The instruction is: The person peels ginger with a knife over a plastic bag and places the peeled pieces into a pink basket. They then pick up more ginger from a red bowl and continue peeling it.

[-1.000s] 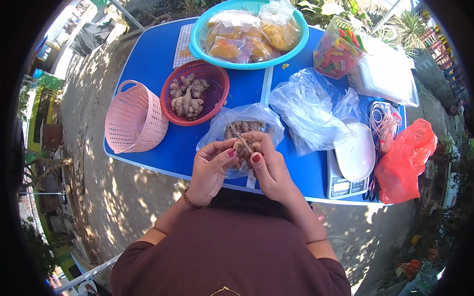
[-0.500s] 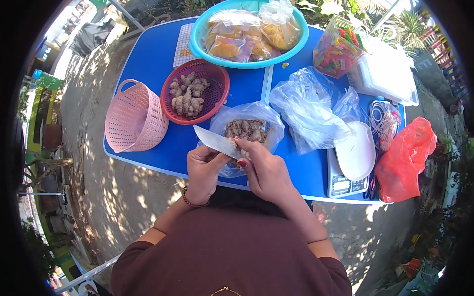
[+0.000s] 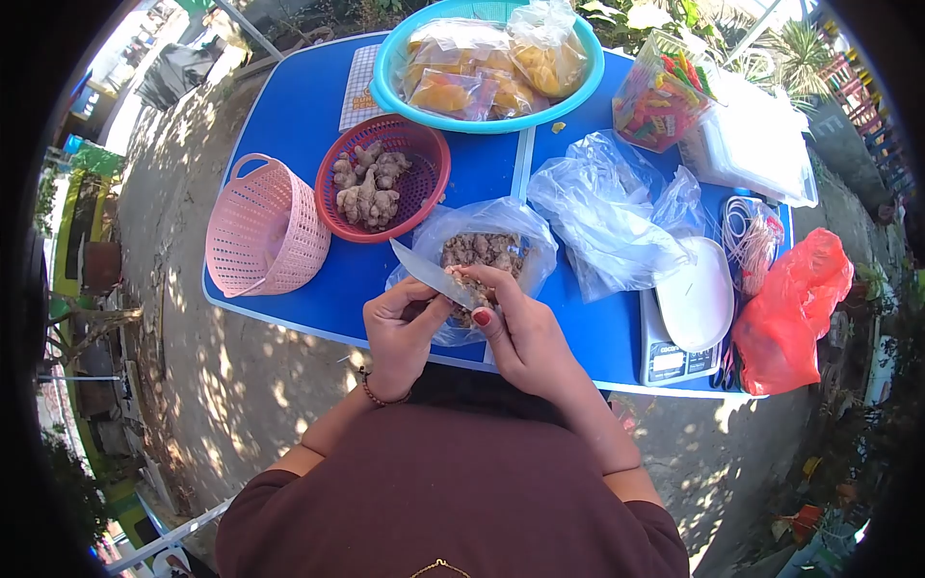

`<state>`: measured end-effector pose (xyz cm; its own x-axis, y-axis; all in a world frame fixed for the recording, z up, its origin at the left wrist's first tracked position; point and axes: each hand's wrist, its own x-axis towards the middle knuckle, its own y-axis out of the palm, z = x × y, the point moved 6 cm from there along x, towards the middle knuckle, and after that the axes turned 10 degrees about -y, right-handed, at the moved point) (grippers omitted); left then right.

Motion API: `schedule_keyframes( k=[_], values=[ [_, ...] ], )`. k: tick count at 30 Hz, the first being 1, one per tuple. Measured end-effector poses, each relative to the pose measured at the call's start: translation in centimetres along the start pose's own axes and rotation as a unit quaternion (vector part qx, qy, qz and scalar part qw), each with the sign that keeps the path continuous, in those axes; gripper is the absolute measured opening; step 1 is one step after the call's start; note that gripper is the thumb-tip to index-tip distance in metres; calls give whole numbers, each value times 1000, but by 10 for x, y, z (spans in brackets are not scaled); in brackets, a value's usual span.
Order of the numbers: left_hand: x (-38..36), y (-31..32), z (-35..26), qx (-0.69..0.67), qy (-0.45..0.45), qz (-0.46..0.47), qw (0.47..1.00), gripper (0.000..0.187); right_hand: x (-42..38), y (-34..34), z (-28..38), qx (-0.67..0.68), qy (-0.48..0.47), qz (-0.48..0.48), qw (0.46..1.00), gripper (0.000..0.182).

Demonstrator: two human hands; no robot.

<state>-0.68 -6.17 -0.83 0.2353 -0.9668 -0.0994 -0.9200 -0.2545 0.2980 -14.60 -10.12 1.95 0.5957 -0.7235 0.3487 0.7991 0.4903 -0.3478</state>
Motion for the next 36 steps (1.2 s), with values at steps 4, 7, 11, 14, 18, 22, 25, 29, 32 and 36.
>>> schedule_keyframes(
  k=[4, 7, 11, 14, 18, 22, 25, 29, 32, 36],
  values=[
    [-2, -1, -3, 52, 33, 0, 998, 19, 0, 0, 1, -30, -27, -7, 999, 33],
    [-2, 0, 2, 43, 36, -6, 998, 19, -2, 1, -3, -25, -2, -6, 1000, 32],
    [2, 2, 7, -77, -56, 22, 995, 20, -11, 6, -17, 231, 141, -33, 962, 37],
    [4, 4, 17, -265, -172, 70, 946, 26, -9, 5, -12, 309, 151, -63, 937, 42],
    [5, 4, 22, -304, -180, 88, 931, 32, -6, -1, -4, 165, 77, 4, 983, 48],
    [4, 3, 20, -320, -167, 95, 928, 32, -2, -2, 9, 73, 41, 31, 996, 48],
    [2, 2, 24, -307, -176, 83, 932, 33, -3, -3, 7, 70, 43, 51, 995, 47],
    [0, 1, 29, -303, -185, 80, 932, 33, -1, -3, 9, 2, -8, 31, 999, 44],
    [-1, 2, 24, -271, -171, 60, 945, 32, -1, -3, 12, -74, -22, 28, 997, 41],
    [-2, 7, 25, -288, -175, 52, 940, 25, -1, 2, 10, -122, -36, 11, 992, 38]
  ],
)
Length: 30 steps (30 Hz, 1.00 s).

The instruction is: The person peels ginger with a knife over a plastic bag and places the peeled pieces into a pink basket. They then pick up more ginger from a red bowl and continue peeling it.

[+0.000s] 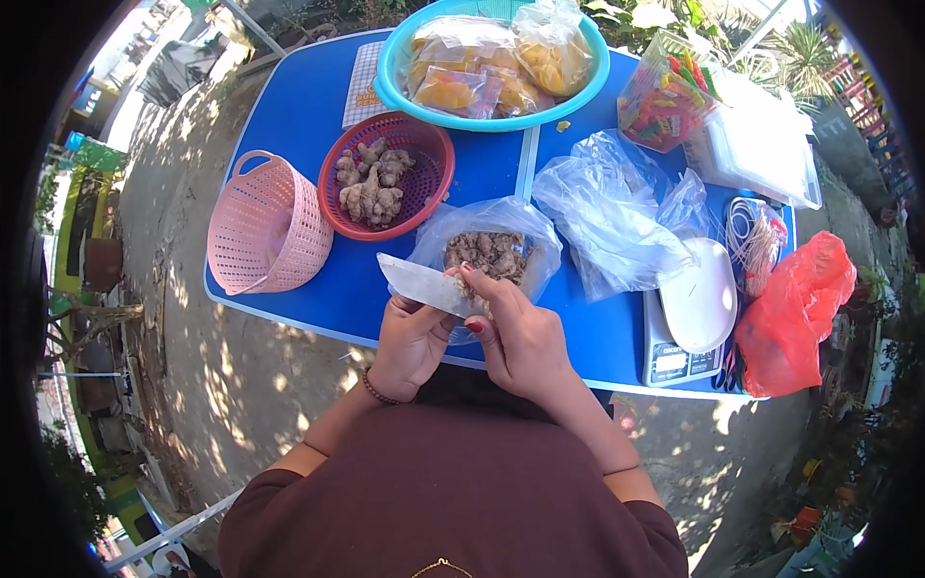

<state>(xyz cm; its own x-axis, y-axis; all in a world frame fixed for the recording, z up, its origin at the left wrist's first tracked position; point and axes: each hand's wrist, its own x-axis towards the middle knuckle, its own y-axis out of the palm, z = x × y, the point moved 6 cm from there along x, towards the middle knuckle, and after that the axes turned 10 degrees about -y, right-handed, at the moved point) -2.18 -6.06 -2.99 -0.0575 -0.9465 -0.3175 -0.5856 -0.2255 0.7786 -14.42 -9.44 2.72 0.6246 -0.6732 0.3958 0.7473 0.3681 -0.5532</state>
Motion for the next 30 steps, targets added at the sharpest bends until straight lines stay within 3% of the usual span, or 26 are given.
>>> schedule_keyframes(
  k=[4, 8, 16, 19, 21, 23, 25, 30],
  values=[
    [2, 0, 2, 11, 2, 17, 1000, 19, 2, -2, -5, 48, 51, 15, 997, 38],
    [-1, 5, -7, 4, 17, -17, 1000, 17, 5, -1, -2, 153, 22, -10, 988, 39],
    [-3, 3, -9, 110, 54, -8, 992, 14, 4, 1, -2, 57, -10, -6, 998, 40],
    [-3, 5, -7, 134, 70, -4, 988, 16, 0, 3, -12, 169, 75, 3, 983, 42],
    [-3, 5, -7, 125, 63, -12, 990, 18, -7, 5, -23, 316, 142, 11, 938, 42],
    [-3, 8, -8, 93, 41, -21, 995, 19, -8, 6, -24, 370, 158, 21, 915, 41],
    [-4, 6, -9, 97, 45, -18, 994, 19, -8, 3, -18, 337, 127, 31, 932, 38],
    [-6, 8, -14, 164, 106, 9, 981, 15, -5, -1, -7, 80, 36, 17, 996, 37]
  ],
)
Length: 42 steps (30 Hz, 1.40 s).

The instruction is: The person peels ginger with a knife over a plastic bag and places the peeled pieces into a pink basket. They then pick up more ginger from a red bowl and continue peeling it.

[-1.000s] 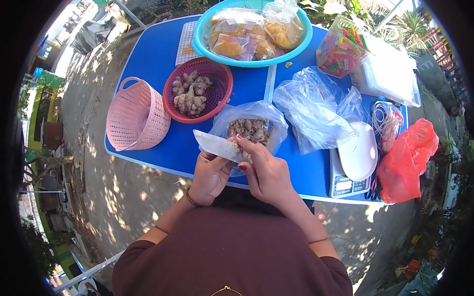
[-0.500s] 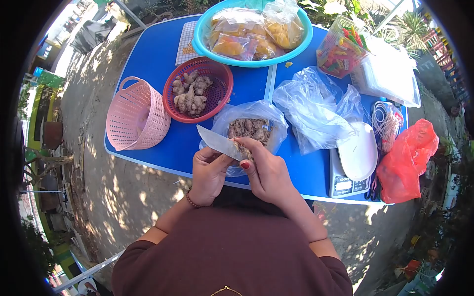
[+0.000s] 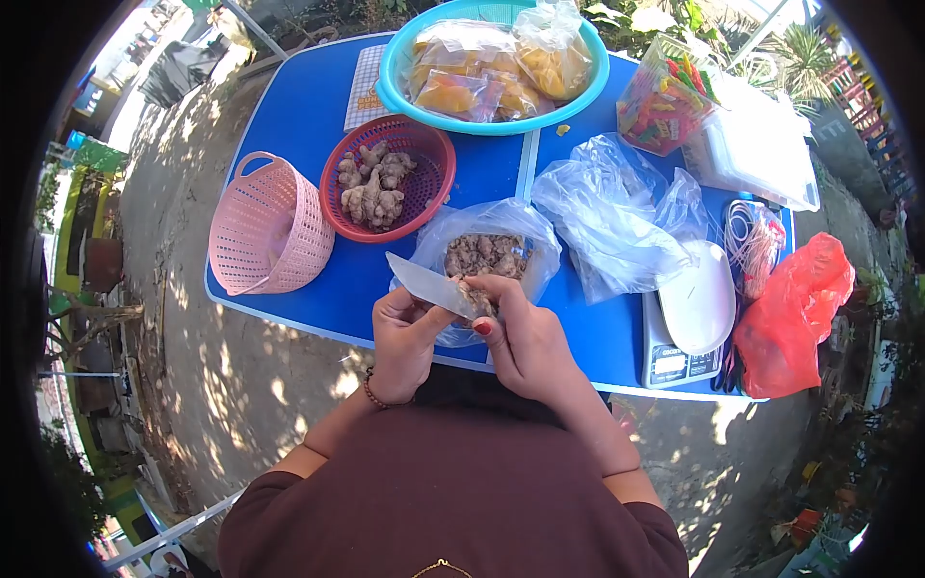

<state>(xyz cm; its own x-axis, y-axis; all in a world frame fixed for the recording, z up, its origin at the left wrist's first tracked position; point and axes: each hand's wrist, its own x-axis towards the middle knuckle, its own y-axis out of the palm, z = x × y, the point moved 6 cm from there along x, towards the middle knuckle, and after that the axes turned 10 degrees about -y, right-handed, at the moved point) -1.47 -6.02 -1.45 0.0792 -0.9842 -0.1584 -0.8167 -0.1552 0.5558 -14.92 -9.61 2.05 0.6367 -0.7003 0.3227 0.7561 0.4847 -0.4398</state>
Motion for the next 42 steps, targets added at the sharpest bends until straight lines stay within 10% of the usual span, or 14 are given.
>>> schedule_keyframes(
  k=[7, 16, 22, 42],
  values=[
    [0, -1, -2, -26, -23, -10, 999, 14, 7, -1, 5, 125, 1, 4, 992, 35],
    [0, -3, 7, -22, -30, -14, 999, 15, 4, 2, 6, -127, -62, -10, 990, 34],
    [7, 2, 7, -183, -144, 7, 972, 24, -3, 7, -16, 368, 110, -101, 918, 42],
    [5, -8, 13, -110, -66, -33, 991, 23, 6, 0, 4, 62, -23, -10, 998, 42]
  ],
)
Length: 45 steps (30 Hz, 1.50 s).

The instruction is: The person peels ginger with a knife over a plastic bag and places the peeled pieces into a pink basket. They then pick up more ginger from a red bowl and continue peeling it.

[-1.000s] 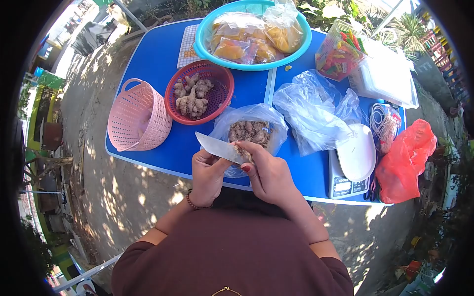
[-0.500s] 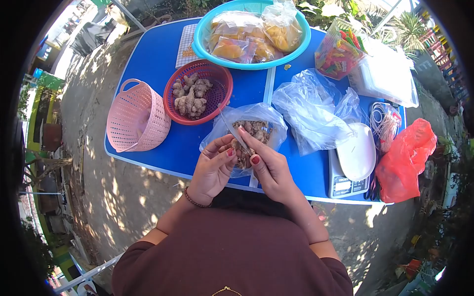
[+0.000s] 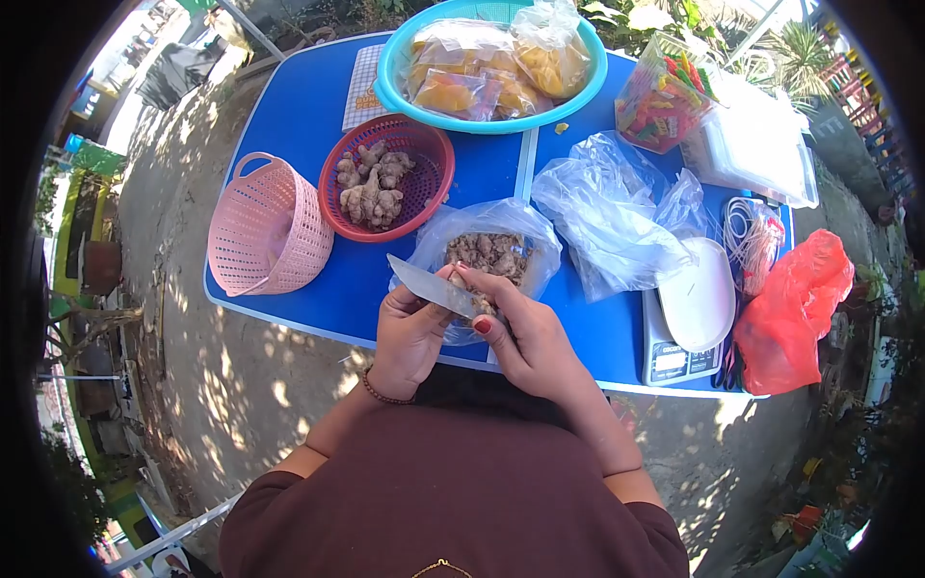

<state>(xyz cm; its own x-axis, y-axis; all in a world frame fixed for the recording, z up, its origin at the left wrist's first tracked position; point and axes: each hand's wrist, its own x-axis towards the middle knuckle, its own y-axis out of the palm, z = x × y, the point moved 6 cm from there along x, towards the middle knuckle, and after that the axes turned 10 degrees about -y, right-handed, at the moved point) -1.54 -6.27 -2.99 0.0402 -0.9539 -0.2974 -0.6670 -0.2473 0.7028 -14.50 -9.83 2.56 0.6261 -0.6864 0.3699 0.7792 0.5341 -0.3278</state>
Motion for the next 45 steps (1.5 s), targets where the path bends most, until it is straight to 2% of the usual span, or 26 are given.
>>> schedule_keyframes(
  k=[5, 10, 13, 15, 17, 22, 25, 28, 33, 35, 37, 40, 45],
  values=[
    [-2, 0, 1, 15, 19, -20, 999, 22, -1, 2, 3, -48, -3, -17, 999, 37],
    [-2, -1, 3, 39, 33, 15, 999, 23, -1, 2, 2, -119, -25, -10, 993, 36],
    [-2, 2, 2, 18, 18, 4, 1000, 23, -6, 4, -10, 140, 106, -46, 983, 36],
    [-2, 2, 1, 18, 16, -3, 1000, 22, -9, 3, -13, 198, 135, -14, 971, 37],
    [-1, 1, -2, 44, 24, -2, 999, 21, -8, 3, -10, 194, 132, 2, 972, 37],
    [-4, 3, -11, 153, 92, -20, 984, 20, 3, -2, 7, -20, 38, 7, 999, 37],
    [-5, 3, -13, 175, 112, -25, 978, 20, 2, -2, 4, -23, 65, 21, 997, 37],
    [-4, 0, -11, 181, 99, -4, 979, 19, 3, -1, -1, -6, -27, -13, 1000, 35],
    [-3, 1, -10, 179, 92, 27, 979, 22, -4, 2, -12, 115, 76, -28, 990, 32],
    [-2, 4, -10, 175, 98, 26, 979, 23, -7, 4, -18, 206, 114, -44, 971, 33],
    [-2, 10, -13, 123, 45, 3, 991, 25, -13, 7, -27, 339, 157, -60, 926, 34],
    [-2, 11, -13, 65, 6, 3, 998, 25, -12, 7, -27, 363, 148, -62, 918, 38],
    [-2, 5, -13, 70, 30, 26, 997, 25, -3, -4, -8, 120, 61, -4, 991, 42]
  ],
)
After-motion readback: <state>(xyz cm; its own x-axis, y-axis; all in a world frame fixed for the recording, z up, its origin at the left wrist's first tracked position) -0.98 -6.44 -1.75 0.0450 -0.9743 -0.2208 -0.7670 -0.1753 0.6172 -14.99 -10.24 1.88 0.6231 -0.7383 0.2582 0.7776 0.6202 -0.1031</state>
